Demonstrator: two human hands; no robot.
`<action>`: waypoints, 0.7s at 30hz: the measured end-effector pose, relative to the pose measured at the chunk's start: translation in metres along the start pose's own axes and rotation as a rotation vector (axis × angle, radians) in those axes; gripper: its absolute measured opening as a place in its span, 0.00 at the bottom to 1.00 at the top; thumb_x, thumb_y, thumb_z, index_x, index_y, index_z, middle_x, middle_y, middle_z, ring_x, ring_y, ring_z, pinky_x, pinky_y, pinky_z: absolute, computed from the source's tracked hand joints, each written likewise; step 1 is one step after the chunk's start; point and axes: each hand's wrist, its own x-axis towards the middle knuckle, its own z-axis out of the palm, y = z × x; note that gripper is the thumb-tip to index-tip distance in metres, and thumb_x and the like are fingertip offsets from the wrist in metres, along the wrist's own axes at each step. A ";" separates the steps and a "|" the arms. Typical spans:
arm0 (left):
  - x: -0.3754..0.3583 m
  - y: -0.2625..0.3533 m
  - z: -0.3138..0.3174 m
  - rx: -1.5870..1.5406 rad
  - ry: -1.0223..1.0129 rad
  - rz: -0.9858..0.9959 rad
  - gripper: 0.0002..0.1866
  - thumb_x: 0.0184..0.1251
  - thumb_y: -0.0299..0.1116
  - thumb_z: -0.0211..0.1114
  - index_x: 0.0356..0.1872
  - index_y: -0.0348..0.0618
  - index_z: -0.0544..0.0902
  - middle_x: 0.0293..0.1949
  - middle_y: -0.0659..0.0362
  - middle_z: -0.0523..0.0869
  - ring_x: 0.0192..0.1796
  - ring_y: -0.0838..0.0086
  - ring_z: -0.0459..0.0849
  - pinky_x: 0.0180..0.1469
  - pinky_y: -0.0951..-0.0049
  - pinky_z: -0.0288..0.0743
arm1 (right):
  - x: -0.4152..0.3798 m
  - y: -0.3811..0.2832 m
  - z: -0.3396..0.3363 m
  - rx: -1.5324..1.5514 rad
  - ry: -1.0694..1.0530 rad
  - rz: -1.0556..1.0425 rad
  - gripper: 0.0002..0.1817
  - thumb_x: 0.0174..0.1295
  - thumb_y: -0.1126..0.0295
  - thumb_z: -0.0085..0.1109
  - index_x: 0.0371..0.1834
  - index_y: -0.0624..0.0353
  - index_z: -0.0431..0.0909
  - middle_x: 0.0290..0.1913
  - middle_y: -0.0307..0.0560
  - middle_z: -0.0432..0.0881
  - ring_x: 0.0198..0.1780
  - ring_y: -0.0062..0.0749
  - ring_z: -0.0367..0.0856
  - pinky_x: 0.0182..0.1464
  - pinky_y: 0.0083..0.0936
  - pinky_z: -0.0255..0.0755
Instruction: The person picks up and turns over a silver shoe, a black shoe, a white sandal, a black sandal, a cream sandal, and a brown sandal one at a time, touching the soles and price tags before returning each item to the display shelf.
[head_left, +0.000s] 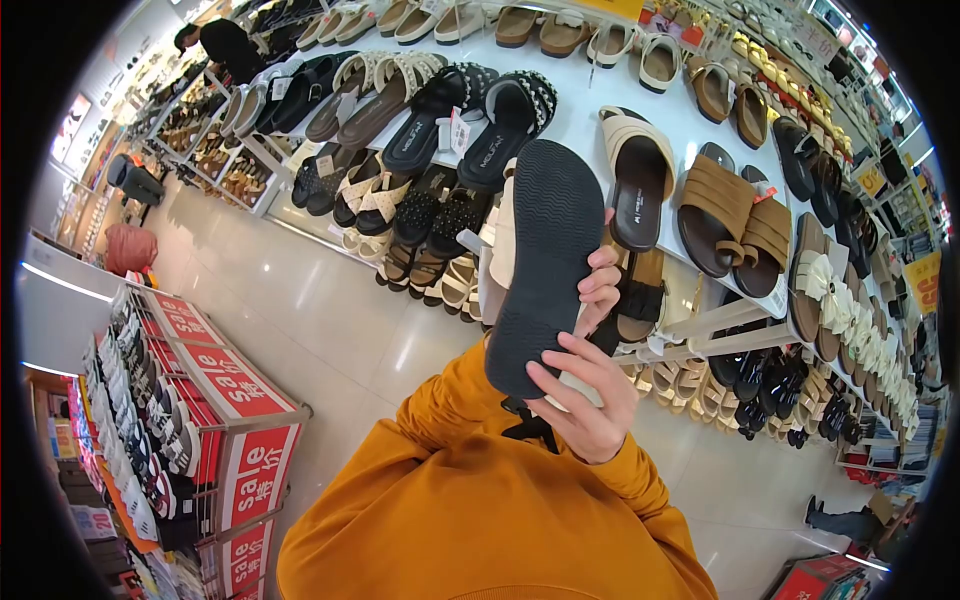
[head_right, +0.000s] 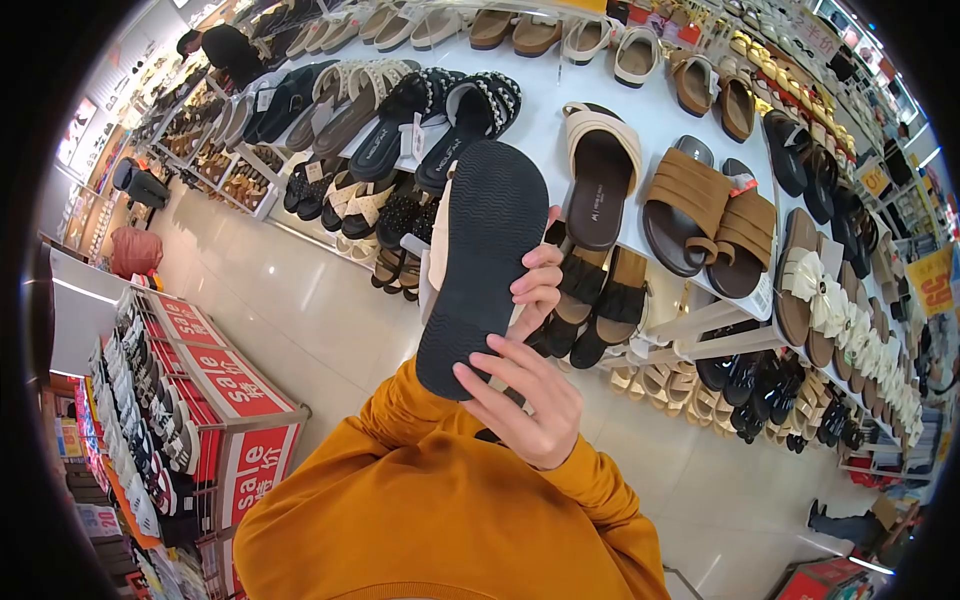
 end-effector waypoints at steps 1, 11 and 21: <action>-0.003 0.001 -0.005 0.160 0.055 0.079 0.24 0.77 0.36 0.48 0.70 0.41 0.60 0.40 0.57 0.68 0.34 0.73 0.68 0.40 0.76 0.67 | -0.003 0.001 0.000 0.038 0.068 0.037 0.24 0.40 0.78 0.74 0.45 0.58 0.84 0.45 0.47 0.82 0.50 0.42 0.84 0.46 0.30 0.82; -0.002 -0.017 0.028 1.304 0.558 0.747 0.26 0.75 0.41 0.60 0.66 0.37 0.67 0.58 0.57 0.77 0.60 0.76 0.77 0.61 0.77 0.69 | -0.019 0.017 -0.013 0.661 0.292 0.779 0.38 0.58 0.81 0.63 0.73 0.64 0.56 0.56 0.47 0.73 0.59 0.29 0.74 0.58 0.25 0.72; -0.007 -0.021 0.016 1.229 0.641 0.543 0.30 0.77 0.51 0.52 0.66 0.37 0.66 0.57 0.55 0.78 0.56 0.76 0.80 0.55 0.76 0.76 | -0.002 0.021 -0.025 0.337 0.160 0.620 0.43 0.52 0.71 0.73 0.72 0.65 0.62 0.48 0.50 0.81 0.48 0.32 0.83 0.53 0.24 0.75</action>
